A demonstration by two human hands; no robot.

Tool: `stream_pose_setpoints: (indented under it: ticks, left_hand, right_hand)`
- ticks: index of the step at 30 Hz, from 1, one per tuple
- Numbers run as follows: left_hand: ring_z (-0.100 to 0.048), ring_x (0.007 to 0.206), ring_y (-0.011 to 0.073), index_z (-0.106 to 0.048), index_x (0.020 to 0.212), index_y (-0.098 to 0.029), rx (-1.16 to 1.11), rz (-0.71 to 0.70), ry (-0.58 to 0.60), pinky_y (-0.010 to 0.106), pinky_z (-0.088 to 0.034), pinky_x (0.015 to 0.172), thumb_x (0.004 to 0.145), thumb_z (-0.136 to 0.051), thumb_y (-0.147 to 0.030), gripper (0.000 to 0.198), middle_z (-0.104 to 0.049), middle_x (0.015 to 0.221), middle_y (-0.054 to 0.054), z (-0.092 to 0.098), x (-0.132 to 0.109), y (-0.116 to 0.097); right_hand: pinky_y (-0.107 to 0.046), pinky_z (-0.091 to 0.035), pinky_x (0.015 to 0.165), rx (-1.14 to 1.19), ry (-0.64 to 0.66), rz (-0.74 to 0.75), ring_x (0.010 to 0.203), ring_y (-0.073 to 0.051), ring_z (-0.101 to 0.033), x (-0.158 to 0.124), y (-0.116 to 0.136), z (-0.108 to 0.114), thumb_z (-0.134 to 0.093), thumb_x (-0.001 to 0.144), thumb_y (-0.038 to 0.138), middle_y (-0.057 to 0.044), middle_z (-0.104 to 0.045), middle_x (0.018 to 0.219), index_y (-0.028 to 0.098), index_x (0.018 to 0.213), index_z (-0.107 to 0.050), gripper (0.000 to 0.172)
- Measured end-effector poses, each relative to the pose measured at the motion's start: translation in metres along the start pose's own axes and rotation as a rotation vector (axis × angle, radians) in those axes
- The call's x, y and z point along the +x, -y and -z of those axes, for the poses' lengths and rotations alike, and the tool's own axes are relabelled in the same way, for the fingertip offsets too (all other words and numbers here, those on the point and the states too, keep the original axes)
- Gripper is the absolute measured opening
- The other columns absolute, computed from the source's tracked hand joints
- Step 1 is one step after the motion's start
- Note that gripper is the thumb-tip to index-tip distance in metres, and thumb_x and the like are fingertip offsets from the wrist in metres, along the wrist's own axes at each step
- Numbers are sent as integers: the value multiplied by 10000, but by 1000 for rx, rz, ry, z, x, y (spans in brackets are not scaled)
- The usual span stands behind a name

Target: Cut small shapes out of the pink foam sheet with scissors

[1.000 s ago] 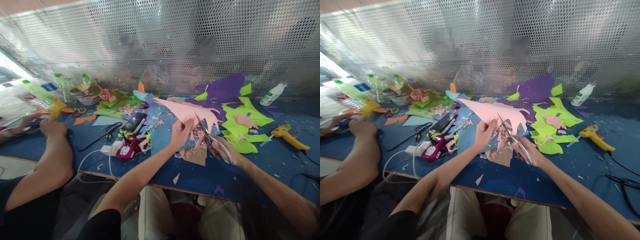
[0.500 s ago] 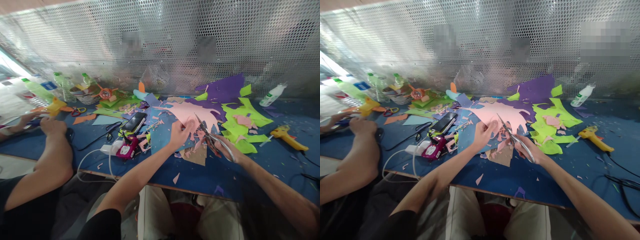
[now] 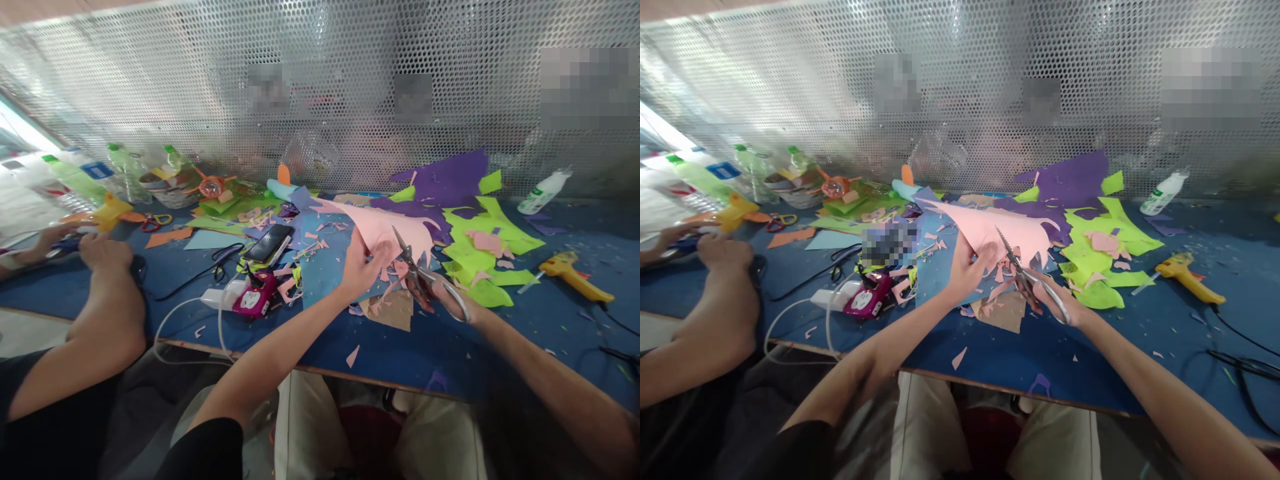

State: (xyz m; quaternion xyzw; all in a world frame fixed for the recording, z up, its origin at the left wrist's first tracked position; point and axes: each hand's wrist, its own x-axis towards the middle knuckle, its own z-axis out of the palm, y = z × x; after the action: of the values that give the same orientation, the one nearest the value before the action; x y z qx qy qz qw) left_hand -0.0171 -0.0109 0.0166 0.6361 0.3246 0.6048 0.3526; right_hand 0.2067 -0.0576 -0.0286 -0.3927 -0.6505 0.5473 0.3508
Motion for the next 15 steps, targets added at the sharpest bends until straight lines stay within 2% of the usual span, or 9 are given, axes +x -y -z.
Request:
stream_pose_setpoints:
  ticks: [2,5,9,15]
  left_hand:
    - [-626,1128,259,-570,1257,-203,3,-12,5,356,-503,954,928,-658,-463,429,-664,1198,113,0,-1,1]
    - [-627,1141,264,-574,1261,-207,4,-12,-8,368,-496,977,934,-656,-458,420,-667,1209,111,0,-1,4]
    - [-625,1143,264,-568,1267,-211,-4,-27,2,383,-497,982,944,-641,-469,420,-667,1210,112,0,-1,6]
    - [-651,1032,262,-589,1183,-200,19,15,59,378,-529,893,910,-667,-526,433,-685,1121,104,1,-5,4]
  right_hand:
    - [-294,-420,388,46,1,43,440,-134,-454,1,2,-5,-509,697,870,15,-539,667,279,917,-616,639]
    - [-273,-378,334,66,-16,72,393,-109,-427,2,4,-14,-482,695,884,18,-515,661,277,861,-616,644]
    - [-263,-357,290,47,-97,90,358,-101,-410,0,1,-23,-493,706,868,34,-470,639,286,850,-625,614]
    - [-277,-477,416,53,-129,137,504,-136,-508,0,-5,-23,-535,748,811,-3,-546,753,289,986,-647,585]
